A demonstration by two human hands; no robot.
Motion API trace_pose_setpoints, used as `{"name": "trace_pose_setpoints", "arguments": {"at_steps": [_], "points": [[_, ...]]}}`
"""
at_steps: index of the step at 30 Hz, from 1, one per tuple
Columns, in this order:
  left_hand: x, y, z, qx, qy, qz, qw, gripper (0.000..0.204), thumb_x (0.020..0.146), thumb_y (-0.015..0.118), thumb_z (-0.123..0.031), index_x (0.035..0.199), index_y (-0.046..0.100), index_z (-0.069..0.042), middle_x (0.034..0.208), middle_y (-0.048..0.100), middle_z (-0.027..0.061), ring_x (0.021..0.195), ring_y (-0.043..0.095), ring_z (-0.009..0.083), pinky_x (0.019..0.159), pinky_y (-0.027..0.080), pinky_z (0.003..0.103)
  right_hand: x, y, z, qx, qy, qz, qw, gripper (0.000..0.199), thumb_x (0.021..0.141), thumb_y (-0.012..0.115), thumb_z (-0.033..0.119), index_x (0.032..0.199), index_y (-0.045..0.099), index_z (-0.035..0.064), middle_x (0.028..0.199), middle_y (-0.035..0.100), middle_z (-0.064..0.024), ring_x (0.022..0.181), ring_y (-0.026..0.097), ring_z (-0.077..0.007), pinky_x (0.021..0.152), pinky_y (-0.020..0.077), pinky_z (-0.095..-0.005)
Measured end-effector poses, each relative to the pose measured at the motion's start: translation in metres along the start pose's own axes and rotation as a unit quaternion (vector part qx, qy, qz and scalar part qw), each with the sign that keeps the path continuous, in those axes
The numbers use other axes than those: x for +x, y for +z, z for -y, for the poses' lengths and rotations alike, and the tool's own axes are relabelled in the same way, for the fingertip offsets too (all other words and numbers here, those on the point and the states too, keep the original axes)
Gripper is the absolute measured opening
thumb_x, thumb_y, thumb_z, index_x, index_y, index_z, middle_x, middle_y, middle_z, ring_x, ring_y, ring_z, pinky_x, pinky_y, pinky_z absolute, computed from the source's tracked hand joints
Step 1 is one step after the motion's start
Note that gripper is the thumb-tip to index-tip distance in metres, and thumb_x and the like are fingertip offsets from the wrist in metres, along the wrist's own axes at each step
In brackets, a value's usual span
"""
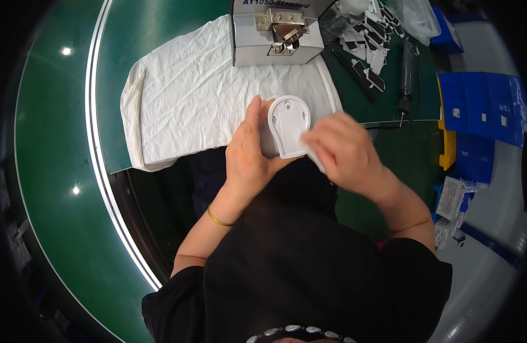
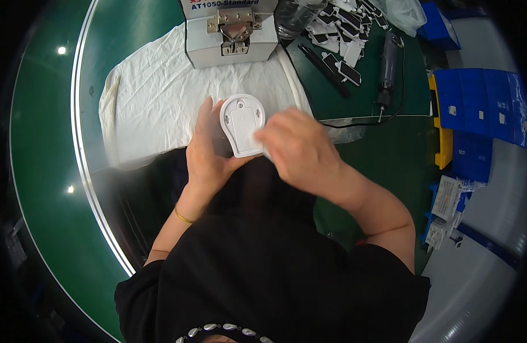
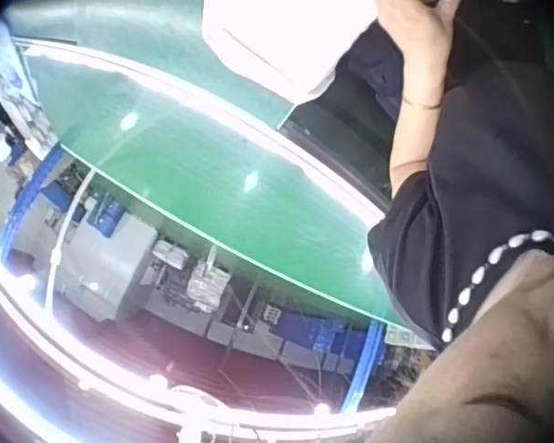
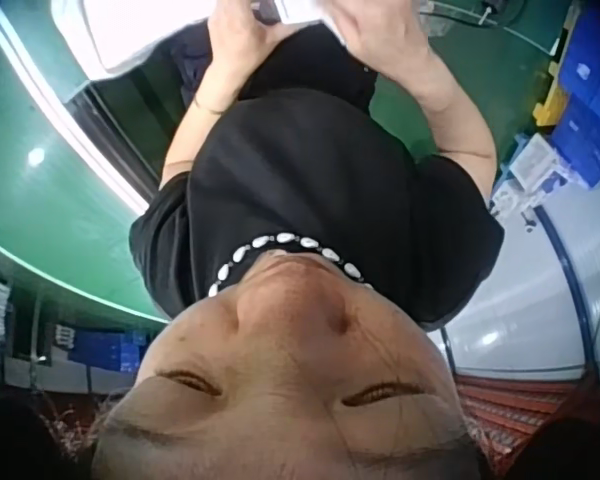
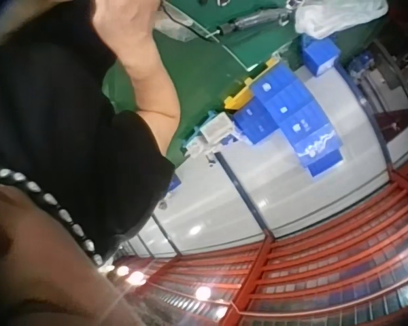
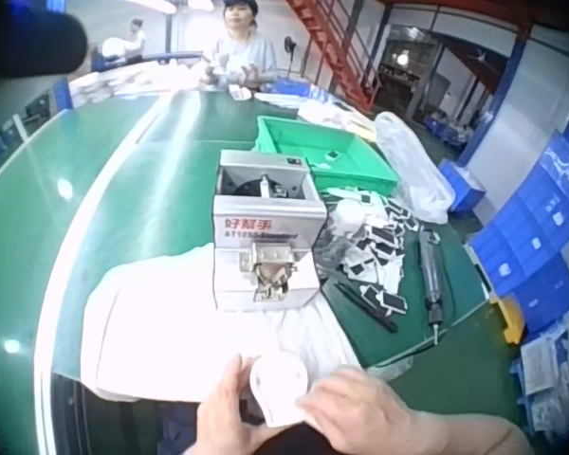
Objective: Assemble plastic electronic housings by inserting components and securing them with an electric screwdriver.
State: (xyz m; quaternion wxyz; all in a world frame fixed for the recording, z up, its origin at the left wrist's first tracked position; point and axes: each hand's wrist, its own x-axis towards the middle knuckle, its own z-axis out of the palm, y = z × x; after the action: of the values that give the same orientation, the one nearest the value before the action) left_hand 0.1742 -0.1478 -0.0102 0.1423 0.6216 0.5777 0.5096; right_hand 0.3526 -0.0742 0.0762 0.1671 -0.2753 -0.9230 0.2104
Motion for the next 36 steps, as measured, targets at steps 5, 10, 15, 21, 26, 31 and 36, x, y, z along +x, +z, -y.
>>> {"name": "trace_pose_setpoints", "arguments": {"at_steps": [5,10,15,21,26,31,36], "points": [[-0.001,0.002,0.001,0.003,-0.005,-0.006,1.000,0.108,0.062,0.092,-0.017,0.147,0.029,0.005,0.129,0.062,0.0172,0.109,0.066,0.0328,0.089,0.055,0.037,-0.004,-0.011,0.010,0.100,0.001,0.073,0.992,0.014,0.077,0.072,0.000,0.090,0.070,0.0041,0.083,0.062,-0.0076,0.076,0.058,-0.0270,0.067,0.0468,-0.0371],[-0.005,0.004,0.003,-0.003,-0.012,-0.006,1.000,0.108,0.063,0.091,-0.017,0.148,0.029,0.006,0.128,0.063,0.0173,0.109,0.066,0.0322,0.088,0.055,0.037,0.017,0.025,0.011,0.022,-0.088,-0.043,0.995,0.021,0.072,0.072,-0.001,0.092,0.071,0.0055,0.085,0.062,-0.0051,0.078,0.058,-0.0243,0.069,0.0470,-0.0356],[-0.006,0.004,0.003,-0.017,-0.018,-0.010,1.000,0.108,0.061,0.092,-0.017,0.147,0.031,0.006,0.127,0.063,0.0173,0.108,0.066,0.0316,0.088,0.055,0.037,-0.007,0.013,0.011,0.018,-0.094,-0.005,0.995,0.023,0.072,0.072,-0.002,0.094,0.070,0.0044,0.086,0.062,-0.0056,0.077,0.058,-0.0245,0.068,0.0478,-0.0365],[-0.005,0.003,0.003,-0.006,-0.031,0.004,0.999,0.113,0.058,0.095,-0.023,0.146,0.030,0.003,0.134,0.059,0.0185,0.116,0.064,0.0334,0.092,0.055,0.039,-0.016,0.009,0.003,0.012,-0.069,-0.034,0.997,0.028,0.069,0.074,-0.006,0.095,0.070,0.0026,0.086,0.061,-0.0075,0.076,0.058,-0.0263,0.067,0.0488,-0.0361],[-0.001,0.001,0.000,0.006,-0.016,0.004,1.000,0.112,0.058,0.095,-0.021,0.146,0.031,0.004,0.130,0.061,0.0186,0.112,0.065,0.0331,0.091,0.055,0.038,-0.006,0.009,-0.011,-0.015,-0.056,-0.077,0.995,0.022,0.074,0.069,-0.006,0.093,0.070,0.0037,0.085,0.062,-0.0094,0.077,0.059,-0.0288,0.068,0.0488,-0.0371],[-0.003,0.002,0.001,0.010,-0.014,-0.001,1.000,0.111,0.059,0.094,-0.018,0.147,0.030,0.005,0.126,0.063,0.0186,0.110,0.066,0.0335,0.090,0.055,0.038,0.016,0.012,-0.035,-0.019,-0.036,-0.129,0.991,0.016,0.077,0.069,-0.004,0.092,0.069,0.0021,0.085,0.064,-0.0103,0.077,0.060,-0.0288,0.068,0.0486,-0.0373],[-0.003,0.002,0.002,-0.006,-0.010,0.004,1.000,0.112,0.060,0.094,-0.021,0.148,0.029,0.005,0.127,0.063,0.0189,0.110,0.065,0.0336,0.089,0.055,0.038,-0.011,0.016,-0.013,0.024,-0.027,-0.098,0.995,0.014,0.078,0.070,-0.003,0.092,0.069,0.0010,0.085,0.064,-0.0116,0.078,0.060,-0.0285,0.070,0.0491,-0.0374]]}}
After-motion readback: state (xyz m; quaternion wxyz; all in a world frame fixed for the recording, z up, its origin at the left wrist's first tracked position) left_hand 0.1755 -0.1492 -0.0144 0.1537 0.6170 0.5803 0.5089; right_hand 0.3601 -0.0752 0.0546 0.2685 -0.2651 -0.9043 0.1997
